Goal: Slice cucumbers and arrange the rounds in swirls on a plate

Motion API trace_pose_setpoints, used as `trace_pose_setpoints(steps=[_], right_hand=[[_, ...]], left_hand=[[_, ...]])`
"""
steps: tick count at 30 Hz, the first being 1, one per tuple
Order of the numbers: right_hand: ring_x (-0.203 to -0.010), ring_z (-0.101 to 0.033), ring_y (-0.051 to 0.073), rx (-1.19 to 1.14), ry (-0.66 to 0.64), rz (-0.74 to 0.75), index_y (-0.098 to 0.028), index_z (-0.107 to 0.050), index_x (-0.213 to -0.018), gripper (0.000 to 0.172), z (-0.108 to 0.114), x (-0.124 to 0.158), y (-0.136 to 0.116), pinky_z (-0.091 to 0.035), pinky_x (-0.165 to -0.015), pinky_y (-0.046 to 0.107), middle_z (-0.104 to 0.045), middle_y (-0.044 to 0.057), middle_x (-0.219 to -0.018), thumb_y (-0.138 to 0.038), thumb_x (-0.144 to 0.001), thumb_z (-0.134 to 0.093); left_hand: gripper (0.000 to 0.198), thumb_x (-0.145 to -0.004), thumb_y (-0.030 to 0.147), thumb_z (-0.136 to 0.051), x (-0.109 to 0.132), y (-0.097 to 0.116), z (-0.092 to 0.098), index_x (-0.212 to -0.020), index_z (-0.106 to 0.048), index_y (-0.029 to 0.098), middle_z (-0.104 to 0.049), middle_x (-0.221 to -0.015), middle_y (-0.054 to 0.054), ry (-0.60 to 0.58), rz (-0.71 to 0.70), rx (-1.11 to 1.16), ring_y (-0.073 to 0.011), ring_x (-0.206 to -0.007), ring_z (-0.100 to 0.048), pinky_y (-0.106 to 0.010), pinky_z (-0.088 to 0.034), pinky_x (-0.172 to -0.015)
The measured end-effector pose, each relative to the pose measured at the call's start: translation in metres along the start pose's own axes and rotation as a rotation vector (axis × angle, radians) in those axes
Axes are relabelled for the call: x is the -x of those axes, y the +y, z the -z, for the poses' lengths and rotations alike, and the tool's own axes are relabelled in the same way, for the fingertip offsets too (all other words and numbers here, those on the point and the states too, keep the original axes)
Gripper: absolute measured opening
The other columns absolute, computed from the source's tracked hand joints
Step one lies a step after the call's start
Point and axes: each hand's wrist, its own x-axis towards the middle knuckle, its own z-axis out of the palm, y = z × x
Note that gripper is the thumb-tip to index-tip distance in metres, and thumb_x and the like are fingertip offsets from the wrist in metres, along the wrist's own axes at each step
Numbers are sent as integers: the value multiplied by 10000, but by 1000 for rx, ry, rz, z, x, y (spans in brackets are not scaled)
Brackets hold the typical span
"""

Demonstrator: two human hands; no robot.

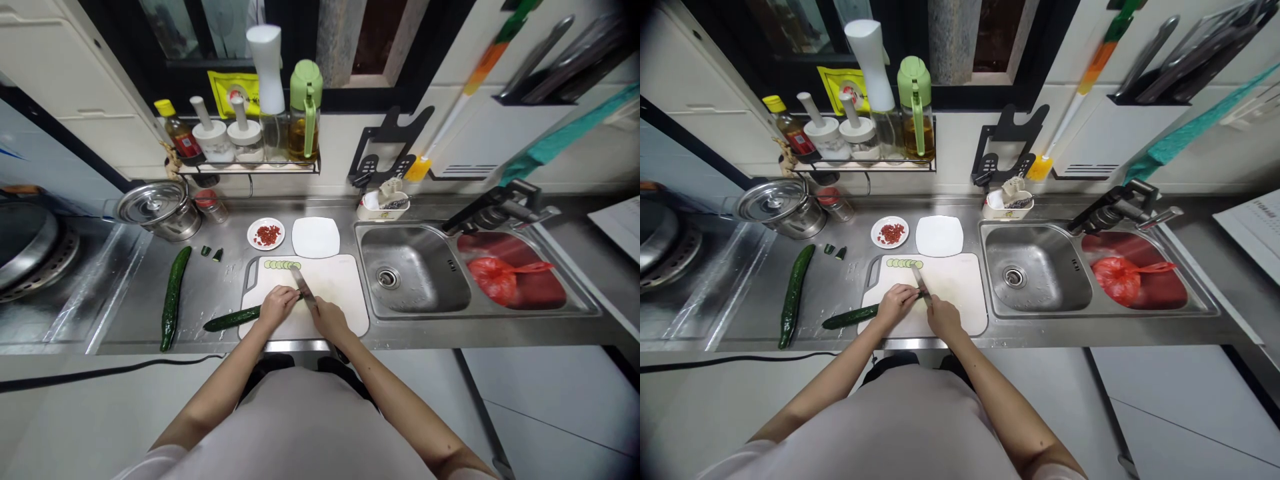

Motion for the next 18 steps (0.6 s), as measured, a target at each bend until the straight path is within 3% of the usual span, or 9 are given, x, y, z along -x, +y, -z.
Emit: trace_pose_setpoints(steps=[18], right_hand=[[-915, -648, 224, 6, -42, 30, -132, -545, -1156, 290, 2, 2, 2, -362, -697, 278, -697, 131, -1007, -192, -947, -352]], left_hand=[[250, -952, 328, -505, 0, 4, 1, -938, -731, 222, -723, -946, -67, -16, 19, 22, -188, -909, -628, -363, -543, -833]])
